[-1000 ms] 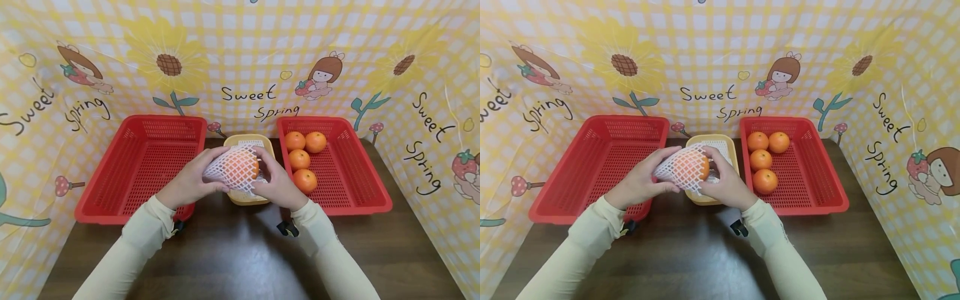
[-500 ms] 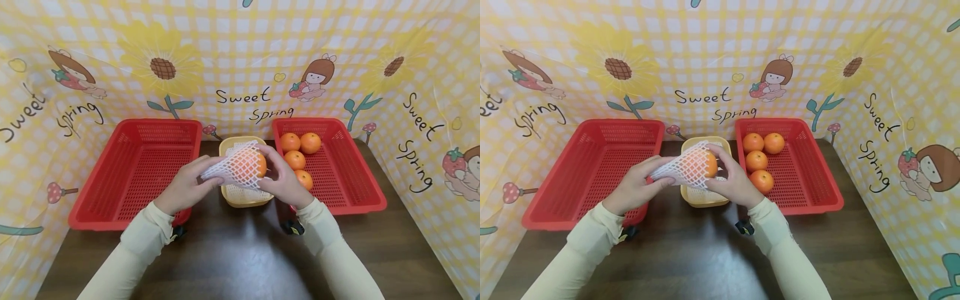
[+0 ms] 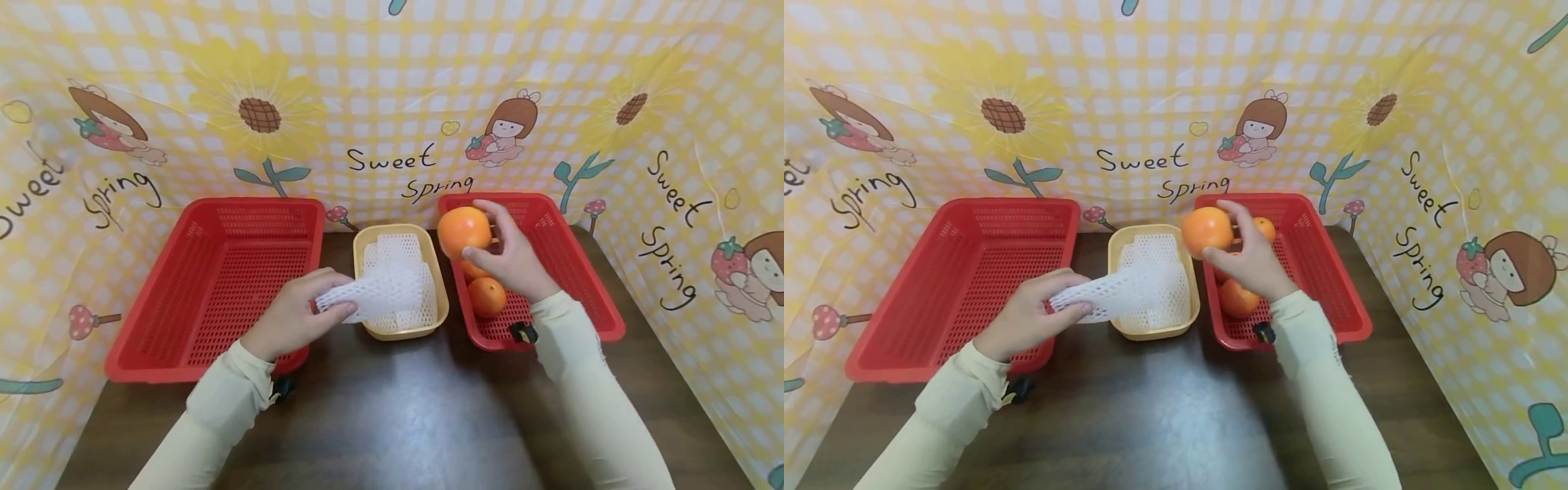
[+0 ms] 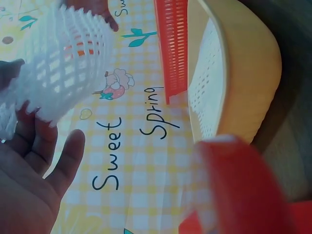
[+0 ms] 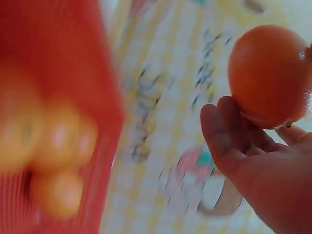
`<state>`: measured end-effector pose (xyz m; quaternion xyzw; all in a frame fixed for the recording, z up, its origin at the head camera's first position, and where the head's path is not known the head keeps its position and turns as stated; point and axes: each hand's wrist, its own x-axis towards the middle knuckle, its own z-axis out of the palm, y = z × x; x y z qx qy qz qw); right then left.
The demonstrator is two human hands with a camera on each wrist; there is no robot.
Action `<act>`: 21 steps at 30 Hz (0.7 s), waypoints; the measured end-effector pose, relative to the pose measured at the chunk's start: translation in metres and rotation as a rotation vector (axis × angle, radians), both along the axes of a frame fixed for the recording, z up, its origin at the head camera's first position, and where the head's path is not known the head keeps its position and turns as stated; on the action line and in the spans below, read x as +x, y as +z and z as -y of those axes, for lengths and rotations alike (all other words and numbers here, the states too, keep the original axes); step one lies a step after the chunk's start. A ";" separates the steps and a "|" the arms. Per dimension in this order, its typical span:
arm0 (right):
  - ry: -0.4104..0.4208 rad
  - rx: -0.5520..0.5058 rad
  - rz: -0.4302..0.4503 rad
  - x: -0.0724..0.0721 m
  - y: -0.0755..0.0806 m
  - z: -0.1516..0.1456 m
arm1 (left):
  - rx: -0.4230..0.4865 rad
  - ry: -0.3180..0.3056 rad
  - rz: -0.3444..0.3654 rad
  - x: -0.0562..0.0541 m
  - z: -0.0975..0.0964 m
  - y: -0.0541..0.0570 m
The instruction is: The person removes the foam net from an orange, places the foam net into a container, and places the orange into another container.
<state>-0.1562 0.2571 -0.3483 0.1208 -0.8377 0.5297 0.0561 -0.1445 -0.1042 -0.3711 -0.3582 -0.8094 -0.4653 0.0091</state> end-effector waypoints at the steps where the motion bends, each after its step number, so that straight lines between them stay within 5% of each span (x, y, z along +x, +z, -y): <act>1: -0.040 0.056 0.017 -0.005 0.000 -0.008 | 0.000 -0.008 -0.002 0.000 0.001 -0.001; 7: -0.194 0.280 0.145 -0.030 -0.008 -0.050 | 0.016 -0.060 0.012 0.001 0.004 -0.005; 16: -0.182 0.611 0.317 -0.057 -0.037 -0.088 | -0.026 -0.066 0.050 0.004 0.003 -0.003; 19: -0.156 0.640 0.420 -0.060 -0.049 -0.094 | -0.052 -0.067 0.057 0.005 0.004 -0.002; 21: -0.148 0.565 0.514 -0.059 -0.056 -0.094 | -0.074 -0.061 0.062 0.006 0.005 -0.003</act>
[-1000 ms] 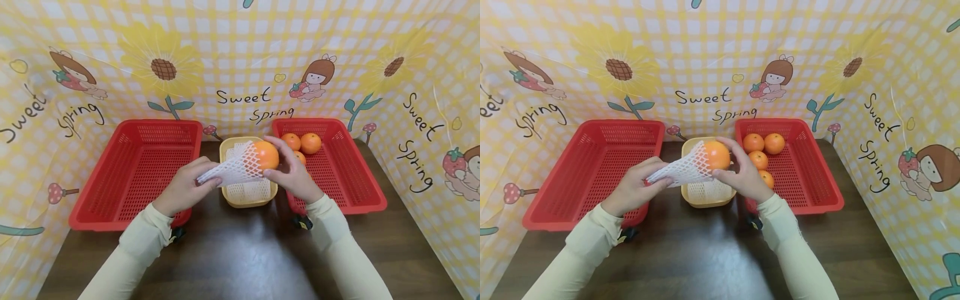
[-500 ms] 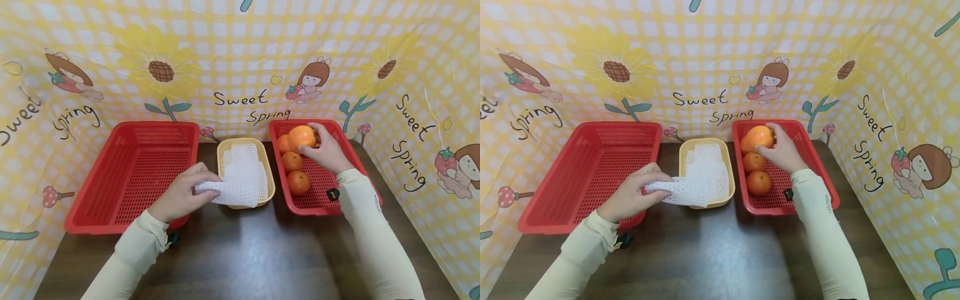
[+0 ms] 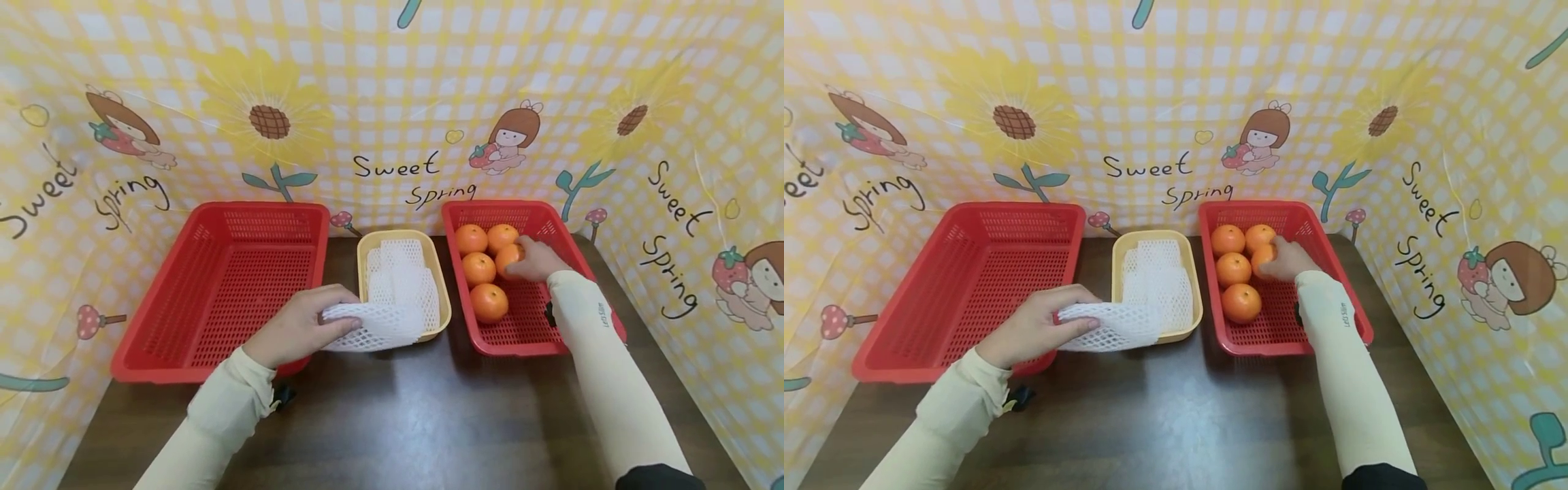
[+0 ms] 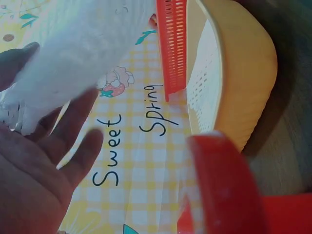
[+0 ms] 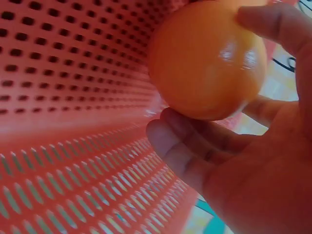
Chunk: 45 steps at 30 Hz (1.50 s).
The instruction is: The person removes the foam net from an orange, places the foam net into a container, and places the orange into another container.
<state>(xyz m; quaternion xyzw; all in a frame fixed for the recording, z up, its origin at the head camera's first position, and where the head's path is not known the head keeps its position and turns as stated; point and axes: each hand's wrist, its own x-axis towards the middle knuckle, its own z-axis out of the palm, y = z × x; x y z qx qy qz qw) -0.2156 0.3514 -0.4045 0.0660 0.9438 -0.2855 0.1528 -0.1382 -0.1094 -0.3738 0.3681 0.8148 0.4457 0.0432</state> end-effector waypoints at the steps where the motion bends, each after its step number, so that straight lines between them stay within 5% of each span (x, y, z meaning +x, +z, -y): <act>1: -0.026 -0.048 0.028 0.003 -0.003 0.000 | -0.010 0.005 0.006 0.001 0.000 0.000; 5: -0.196 -0.470 0.132 0.023 0.002 0.015 | -0.052 0.022 0.059 0.002 -0.002 0.001; 8: -0.275 -0.643 0.156 0.033 0.012 0.027 | -0.071 0.029 0.082 0.002 -0.004 0.002; 10: -0.284 -0.601 0.160 0.031 0.011 0.027 | -0.075 0.020 0.075 0.001 -0.005 0.003; 16: 0.006 0.022 -0.022 0.005 -0.013 0.002 | -0.095 -0.012 0.059 -0.001 -0.009 0.005; 18: 0.053 0.110 -0.042 0.000 -0.016 -0.004 | -0.104 -0.008 0.062 -0.001 -0.010 0.005; 25: 0.093 0.121 -0.089 0.000 -0.014 -0.003 | -0.137 -0.005 0.047 -0.004 -0.015 0.008; 30: 0.035 0.073 -0.155 0.009 0.014 0.026 | -0.207 -0.014 0.009 -0.011 -0.023 0.021; 33: 0.097 -0.054 -0.289 0.020 0.037 0.061 | -0.268 -0.020 0.000 -0.020 -0.031 0.034; 36: 0.264 -0.231 -0.357 0.033 0.057 0.101 | -0.333 -0.025 0.006 -0.036 -0.042 0.047; 40: 0.479 -0.382 -0.338 0.041 0.066 0.146 | -0.400 -0.032 0.019 -0.064 -0.058 0.058; 43: 0.491 -0.364 -0.374 0.038 0.060 0.168 | -0.395 -0.028 0.051 -0.086 -0.068 0.057; 45: 0.394 -0.359 -0.416 0.031 0.055 0.178 | -0.363 0.027 0.089 -0.098 -0.072 0.052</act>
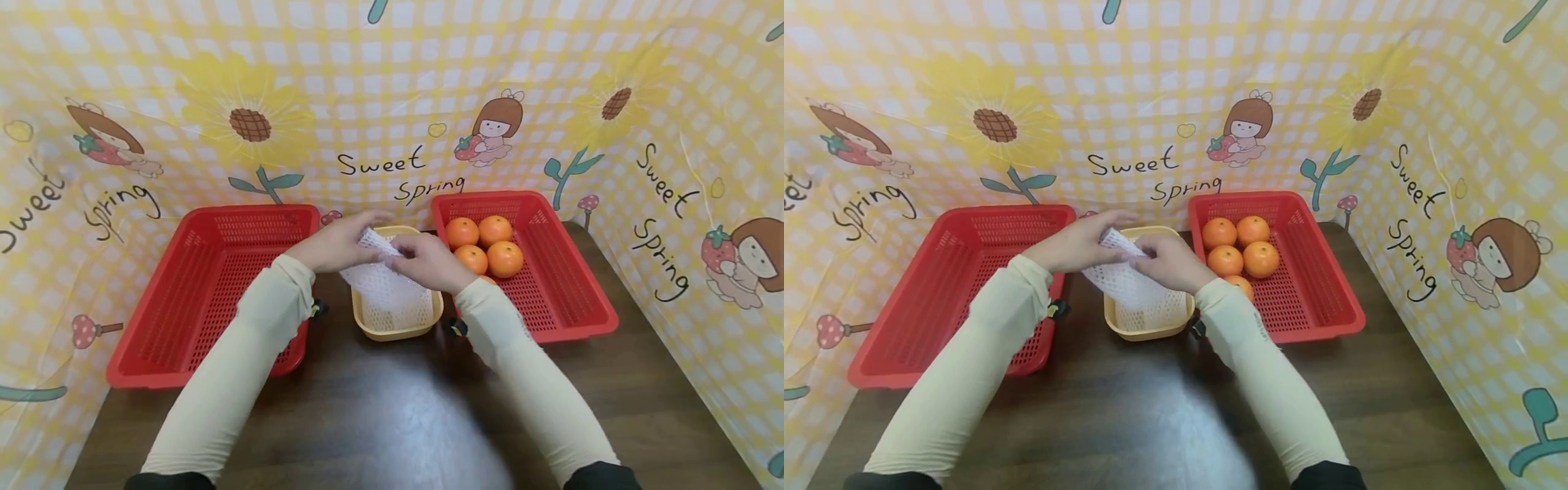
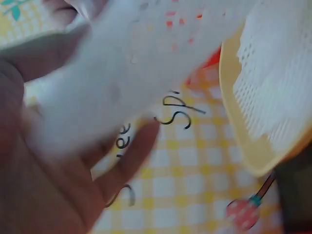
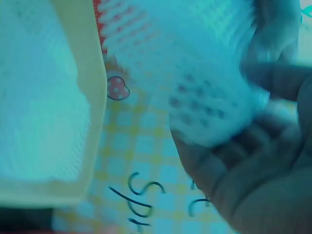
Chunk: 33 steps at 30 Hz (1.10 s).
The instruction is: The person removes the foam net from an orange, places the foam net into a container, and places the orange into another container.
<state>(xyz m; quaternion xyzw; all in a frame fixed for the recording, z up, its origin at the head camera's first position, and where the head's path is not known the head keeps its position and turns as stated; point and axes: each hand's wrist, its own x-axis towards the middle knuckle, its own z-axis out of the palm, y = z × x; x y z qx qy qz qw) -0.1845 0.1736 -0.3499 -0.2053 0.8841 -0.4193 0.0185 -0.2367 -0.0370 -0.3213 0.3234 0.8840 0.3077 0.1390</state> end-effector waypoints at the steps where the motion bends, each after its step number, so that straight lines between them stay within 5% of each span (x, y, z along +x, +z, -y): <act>1: -0.067 -0.028 0.005 -0.003 -0.003 0.003 | 0.031 0.048 0.025 -0.005 -0.002 -0.003; 6: -0.405 -0.321 0.123 -0.023 -0.015 0.012 | 0.290 0.315 0.227 -0.021 -0.005 -0.021; 9: -0.518 -0.443 0.182 -0.033 -0.019 0.013 | 0.433 0.360 0.344 -0.027 -0.006 -0.032; 11: -0.550 -0.480 0.204 -0.038 -0.022 0.013 | 0.435 0.369 0.337 -0.030 -0.009 -0.037; 15: -0.551 -0.414 0.183 -0.049 -0.030 0.013 | 0.325 0.407 0.193 -0.034 -0.015 -0.045; 22: -0.454 -0.076 0.116 -0.058 -0.050 0.011 | 0.020 0.376 -0.051 -0.041 -0.033 -0.060; 33: -0.286 0.271 0.264 -0.076 -0.077 0.027 | -0.440 0.294 -0.075 -0.050 -0.043 -0.094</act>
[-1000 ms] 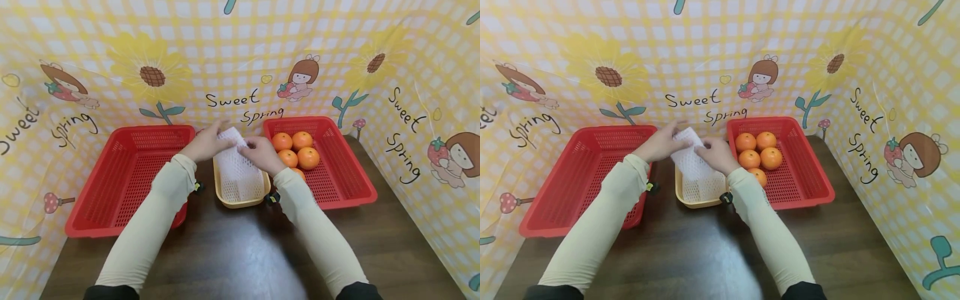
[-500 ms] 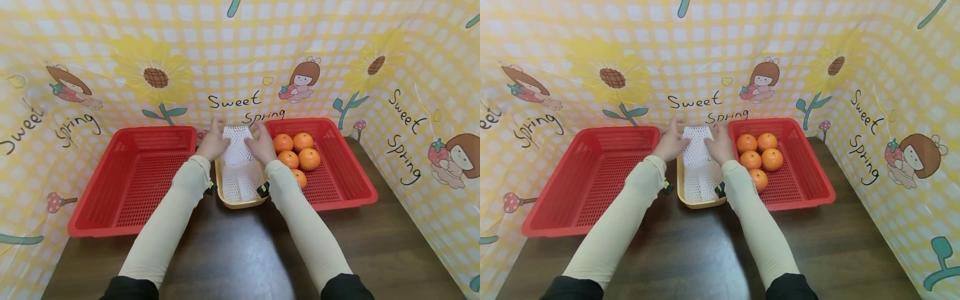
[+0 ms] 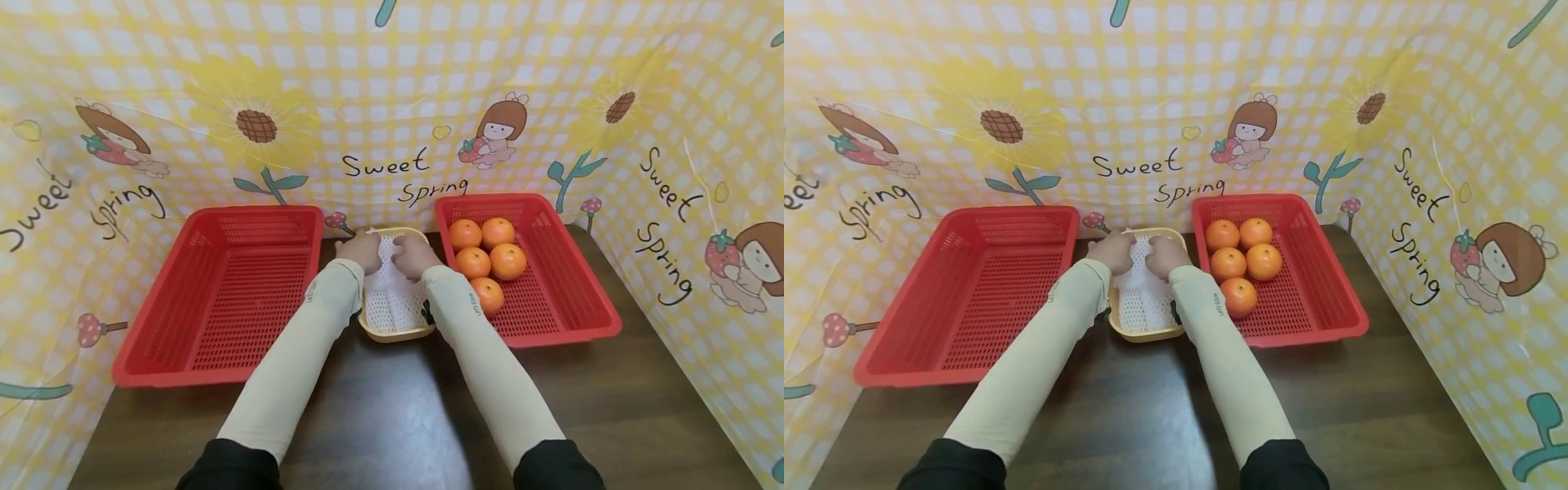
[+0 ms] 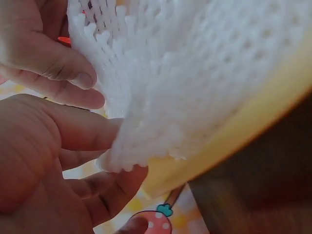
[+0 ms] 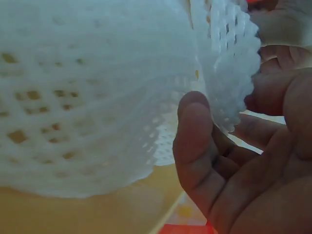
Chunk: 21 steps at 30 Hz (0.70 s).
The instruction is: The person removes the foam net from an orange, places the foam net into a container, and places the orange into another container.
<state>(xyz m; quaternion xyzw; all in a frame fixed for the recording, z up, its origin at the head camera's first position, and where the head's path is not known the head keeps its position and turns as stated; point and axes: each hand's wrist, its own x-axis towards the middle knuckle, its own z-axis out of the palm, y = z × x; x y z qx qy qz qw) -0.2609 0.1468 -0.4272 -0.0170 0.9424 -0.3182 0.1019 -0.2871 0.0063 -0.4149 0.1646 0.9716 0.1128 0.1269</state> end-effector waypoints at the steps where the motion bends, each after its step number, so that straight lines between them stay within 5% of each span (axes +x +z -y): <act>1: 0.024 0.042 -0.008 -0.001 -0.002 0.002 | -0.023 0.004 -0.008 -0.001 0.000 -0.003; 7: 0.083 0.330 -0.075 0.000 -0.010 0.014 | -0.139 0.003 -0.091 -0.001 -0.001 -0.021; 12: 0.030 0.413 -0.034 0.006 -0.013 0.014 | -0.239 -0.036 -0.151 0.003 -0.005 -0.030; 21: 0.015 0.400 0.065 0.005 -0.015 0.017 | -0.302 0.011 -0.002 0.003 0.001 -0.035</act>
